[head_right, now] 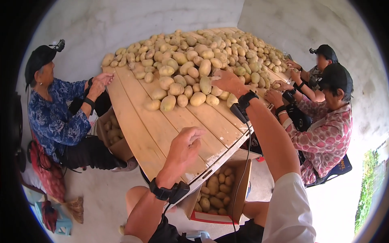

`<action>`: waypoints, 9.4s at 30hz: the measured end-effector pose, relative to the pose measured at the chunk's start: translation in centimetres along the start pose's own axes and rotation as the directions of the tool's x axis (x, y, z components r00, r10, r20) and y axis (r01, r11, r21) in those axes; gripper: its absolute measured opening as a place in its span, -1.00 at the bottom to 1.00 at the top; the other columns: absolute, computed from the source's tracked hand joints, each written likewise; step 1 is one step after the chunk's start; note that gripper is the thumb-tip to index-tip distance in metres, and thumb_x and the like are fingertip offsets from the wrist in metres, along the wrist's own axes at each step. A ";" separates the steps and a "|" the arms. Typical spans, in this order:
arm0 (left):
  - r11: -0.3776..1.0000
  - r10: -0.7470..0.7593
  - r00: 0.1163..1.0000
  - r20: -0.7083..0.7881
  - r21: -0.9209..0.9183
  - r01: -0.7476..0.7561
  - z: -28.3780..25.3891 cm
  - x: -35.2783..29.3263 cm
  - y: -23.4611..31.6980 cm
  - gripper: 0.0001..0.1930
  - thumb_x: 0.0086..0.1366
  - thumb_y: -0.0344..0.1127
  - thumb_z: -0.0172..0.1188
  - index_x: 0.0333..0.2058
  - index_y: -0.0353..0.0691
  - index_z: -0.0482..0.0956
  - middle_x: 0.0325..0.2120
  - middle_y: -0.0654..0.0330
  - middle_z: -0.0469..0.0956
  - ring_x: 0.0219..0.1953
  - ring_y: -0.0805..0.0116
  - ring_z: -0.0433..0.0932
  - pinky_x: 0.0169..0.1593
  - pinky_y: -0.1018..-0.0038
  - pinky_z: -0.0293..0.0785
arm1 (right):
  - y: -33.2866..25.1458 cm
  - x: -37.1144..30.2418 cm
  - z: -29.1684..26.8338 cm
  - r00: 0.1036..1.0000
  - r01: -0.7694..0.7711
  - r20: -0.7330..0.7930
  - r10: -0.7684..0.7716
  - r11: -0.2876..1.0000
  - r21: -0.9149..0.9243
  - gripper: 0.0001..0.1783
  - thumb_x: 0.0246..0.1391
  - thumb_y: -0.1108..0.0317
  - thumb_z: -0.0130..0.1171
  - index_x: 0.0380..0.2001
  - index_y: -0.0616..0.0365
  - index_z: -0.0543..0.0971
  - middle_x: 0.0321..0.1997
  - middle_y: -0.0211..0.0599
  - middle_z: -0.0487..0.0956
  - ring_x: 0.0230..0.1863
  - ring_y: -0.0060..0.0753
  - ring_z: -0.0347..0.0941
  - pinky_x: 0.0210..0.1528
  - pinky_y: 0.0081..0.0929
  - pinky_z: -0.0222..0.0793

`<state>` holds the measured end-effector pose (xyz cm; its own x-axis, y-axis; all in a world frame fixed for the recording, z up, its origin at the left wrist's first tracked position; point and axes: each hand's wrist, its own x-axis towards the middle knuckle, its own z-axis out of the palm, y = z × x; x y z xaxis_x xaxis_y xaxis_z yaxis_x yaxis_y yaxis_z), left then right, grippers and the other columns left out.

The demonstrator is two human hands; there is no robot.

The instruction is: Sort potatoes from a large pile on a table into boxes, inspecting each for quality.

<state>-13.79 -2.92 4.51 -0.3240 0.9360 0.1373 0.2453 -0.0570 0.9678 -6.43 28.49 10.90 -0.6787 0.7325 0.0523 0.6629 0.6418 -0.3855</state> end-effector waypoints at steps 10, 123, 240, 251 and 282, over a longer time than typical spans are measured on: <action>0.992 0.120 0.992 -0.041 0.030 -0.119 -1.4 -0.6 -0.8 -0.70 0.39 -0.55 0.08 0.05 -0.31 0.59 0.08 0.00 0.57 0.09 0.09 0.64 0.05 0.33 0.57 | 0.3 4.6 4.8 0.996 -0.007 0.084 0.016 0.995 -0.099 -0.13 0.15 -0.21 0.23 0.40 0.07 0.42 0.42 0.03 0.46 0.41 0.06 0.39 0.42 -0.14 0.32; 0.663 -0.262 0.965 -0.031 0.721 0.203 -5.5 -0.2 0.0 -0.46 0.40 -0.11 0.18 0.24 -0.30 0.49 0.11 -0.11 0.57 0.17 -0.09 0.54 0.23 0.12 0.44 | -5.8 -25.5 12.0 0.946 0.323 -0.039 -0.321 0.943 0.083 -0.17 -0.02 0.27 0.47 0.36 -0.16 0.40 0.25 -0.07 0.43 0.27 0.14 0.42 0.30 -0.01 0.41; 0.731 -0.134 0.987 0.092 0.682 0.036 -3.5 -1.1 -1.0 -0.25 0.27 -0.02 0.41 0.28 -0.35 0.39 0.34 -0.20 0.29 0.33 -0.20 0.37 0.25 0.02 0.47 | -2.2 -18.1 13.4 0.900 -0.020 -0.403 0.164 0.941 0.337 -0.34 0.17 0.30 0.28 0.33 0.11 0.38 0.37 0.28 0.32 0.32 0.39 0.31 0.39 0.02 0.29; 0.753 -0.098 0.992 0.075 0.658 0.024 -4.2 -1.3 -1.4 -0.27 0.24 -0.04 0.44 0.26 -0.32 0.40 0.31 -0.18 0.31 0.28 -0.20 0.41 0.20 0.00 0.51 | 2.9 -14.7 8.7 0.858 -0.027 -0.473 0.197 0.939 0.342 -0.54 0.33 0.18 0.17 0.22 0.09 0.46 0.18 0.17 0.50 0.18 0.28 0.45 0.18 -0.01 0.41; 0.765 -0.115 0.993 0.021 0.640 0.075 -4.0 -0.5 0.0 -0.34 0.34 0.00 0.35 0.23 -0.36 0.45 0.16 -0.11 0.48 0.20 -0.14 0.49 0.22 0.12 0.46 | 13.2 -6.3 6.4 0.930 -0.134 -0.314 0.194 0.970 0.202 -0.39 0.27 0.10 0.23 0.29 0.17 0.45 0.30 0.28 0.48 0.36 0.24 0.38 0.39 -0.06 0.30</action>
<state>-17.32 -4.77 5.30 -0.3308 0.9435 0.0210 0.7480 0.2486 0.6154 4.56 30.90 -0.41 -0.4032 0.8766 0.2626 0.6706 0.4783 -0.5670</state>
